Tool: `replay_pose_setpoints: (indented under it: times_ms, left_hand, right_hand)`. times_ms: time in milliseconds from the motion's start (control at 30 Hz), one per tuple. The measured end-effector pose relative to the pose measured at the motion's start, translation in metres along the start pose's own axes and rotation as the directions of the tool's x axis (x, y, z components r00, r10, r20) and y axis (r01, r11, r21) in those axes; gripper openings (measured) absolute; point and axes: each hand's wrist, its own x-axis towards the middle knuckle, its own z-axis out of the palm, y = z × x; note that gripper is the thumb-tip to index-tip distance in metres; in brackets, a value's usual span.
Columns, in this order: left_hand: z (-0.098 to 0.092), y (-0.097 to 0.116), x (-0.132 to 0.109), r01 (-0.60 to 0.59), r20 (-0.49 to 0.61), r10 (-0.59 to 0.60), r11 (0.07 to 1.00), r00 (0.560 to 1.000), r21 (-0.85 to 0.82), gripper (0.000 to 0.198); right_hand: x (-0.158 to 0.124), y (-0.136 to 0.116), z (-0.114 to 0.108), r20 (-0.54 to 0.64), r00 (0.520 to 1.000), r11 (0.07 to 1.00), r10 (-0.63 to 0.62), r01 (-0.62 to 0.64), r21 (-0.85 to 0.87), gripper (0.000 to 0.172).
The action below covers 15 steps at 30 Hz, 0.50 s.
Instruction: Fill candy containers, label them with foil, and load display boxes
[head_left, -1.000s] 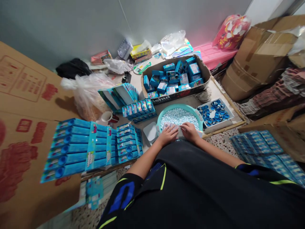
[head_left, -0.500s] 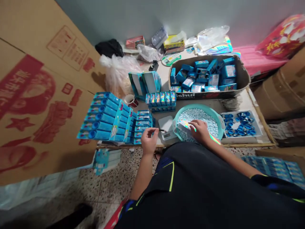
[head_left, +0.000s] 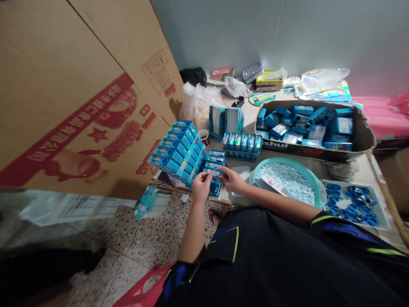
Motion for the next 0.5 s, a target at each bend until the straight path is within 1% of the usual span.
replay_pose_setpoints:
  times_ms: [133, 200, 233, 300, 367, 433, 500]
  left_hand:
    - [-0.003, -0.003, 0.001, -0.044, -0.029, 0.048, 0.990, 0.998, 0.131, 0.022]
    - [-0.007, -0.006, 0.000, -0.070, -0.062, 0.083, 0.980, 0.995, 0.187, 0.015]
    - [-0.009, -0.008, -0.003, -0.075, -0.083, 0.094, 0.975, 0.992, 0.210, 0.012]
    - [-0.011, -0.014, -0.011, -0.049, -0.154, 0.089, 0.968, 0.984, 0.244, 0.008]
    - [-0.008, -0.023, -0.020, -0.020, -0.210, 0.074, 0.968, 0.975, 0.249, 0.008]
    - [-0.001, -0.033, -0.025, 0.021, -0.285, 0.048, 0.972, 0.957, 0.232, 0.005]
    - [0.008, -0.042, -0.026, 0.073, -0.358, 0.003, 0.977, 0.934, 0.201, 0.004]
  right_hand:
    - [0.002, 0.017, 0.012, -0.034, 0.998, 0.996, 0.056, -0.053, 0.075, 0.025]
    - [0.002, 0.019, 0.021, -0.032, 0.998, 0.993, 0.049, -0.045, 0.114, 0.022]
    - [0.000, 0.019, 0.026, -0.033, 0.999, 0.991, 0.035, -0.030, 0.134, 0.023]
    - [-0.005, 0.020, 0.035, -0.018, 1.000, 0.987, 0.001, 0.002, 0.162, 0.030]
    - [-0.010, 0.029, 0.040, -0.061, 0.990, 0.948, 0.128, -0.105, 0.300, 0.043]
    - [-0.010, 0.043, 0.042, 0.004, 0.993, 0.945, 0.120, -0.115, 0.307, 0.050]
    - [-0.009, 0.060, 0.042, 0.025, 0.981, 0.902, 0.193, -0.187, 0.388, 0.058]
